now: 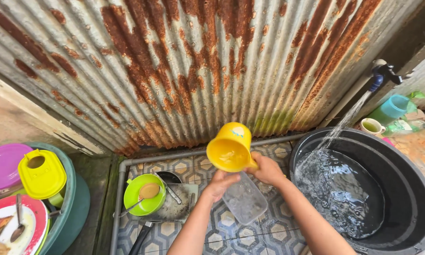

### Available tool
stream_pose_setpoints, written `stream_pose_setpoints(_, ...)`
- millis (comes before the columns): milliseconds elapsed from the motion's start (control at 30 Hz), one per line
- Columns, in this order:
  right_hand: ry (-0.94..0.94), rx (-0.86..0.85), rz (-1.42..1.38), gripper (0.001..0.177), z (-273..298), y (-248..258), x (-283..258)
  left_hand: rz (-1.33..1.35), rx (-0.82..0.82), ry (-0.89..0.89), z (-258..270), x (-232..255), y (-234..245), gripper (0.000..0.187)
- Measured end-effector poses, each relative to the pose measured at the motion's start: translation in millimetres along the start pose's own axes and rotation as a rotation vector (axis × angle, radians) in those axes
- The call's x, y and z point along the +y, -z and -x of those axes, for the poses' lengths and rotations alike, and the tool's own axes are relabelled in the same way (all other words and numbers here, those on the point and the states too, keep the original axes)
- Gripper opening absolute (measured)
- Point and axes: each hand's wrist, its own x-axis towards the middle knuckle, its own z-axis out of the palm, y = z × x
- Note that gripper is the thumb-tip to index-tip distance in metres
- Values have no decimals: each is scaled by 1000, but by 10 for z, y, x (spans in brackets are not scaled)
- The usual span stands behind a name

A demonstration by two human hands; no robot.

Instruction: Washing and rinsing various dishes, plates, and utensils in basins at floor level.

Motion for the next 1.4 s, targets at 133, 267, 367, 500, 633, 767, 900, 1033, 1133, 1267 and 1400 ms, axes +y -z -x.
stream_pose_setpoints(133,-89,-32,244,46,211,251,-201,-471,49,157,-527,-855,393,52)
stream_pose_setpoints(267,-92,63,265,33,465,155,-207,-587,225,52,-802,-873,313,32)
stream_pose_setpoints(367,-40,243,269,30,634,6,-190,-813,332,-304,-854,-706,202,32)
stream_pose_setpoints(500,-357,588,303,28,723,-67,12,-492,212,189,-908,-850,213,16)
stream_pose_setpoints(633,-697,833,178,39,876,102,616,-1043,1,318,-91,-390,-367,35)
stream_pose_setpoints(767,-863,832,56,48,1103,-5,1838,-1404,-280,335,279,-599,-578,63)
stream_pose_setpoints(900,-929,608,440,59,1179,127,1469,-1559,-329,133,258,-1539,-358,33)
stream_pose_setpoints(1033,-769,379,524,59,865,116,562,-1543,-379,107,224,-1684,-312,22)
stream_pose_setpoints(1133,-719,245,459,64,763,-287,756,-1522,-352,49,298,-1670,-322,19)
stream_pose_setpoints(1267,-577,529,391,31,489,-528,819,-1542,-357,-42,286,-1711,-334,26)
stream_pose_setpoints(1400,-619,632,307,30,31,-744,925,-1554,-227,-289,68,-1656,-223,22)
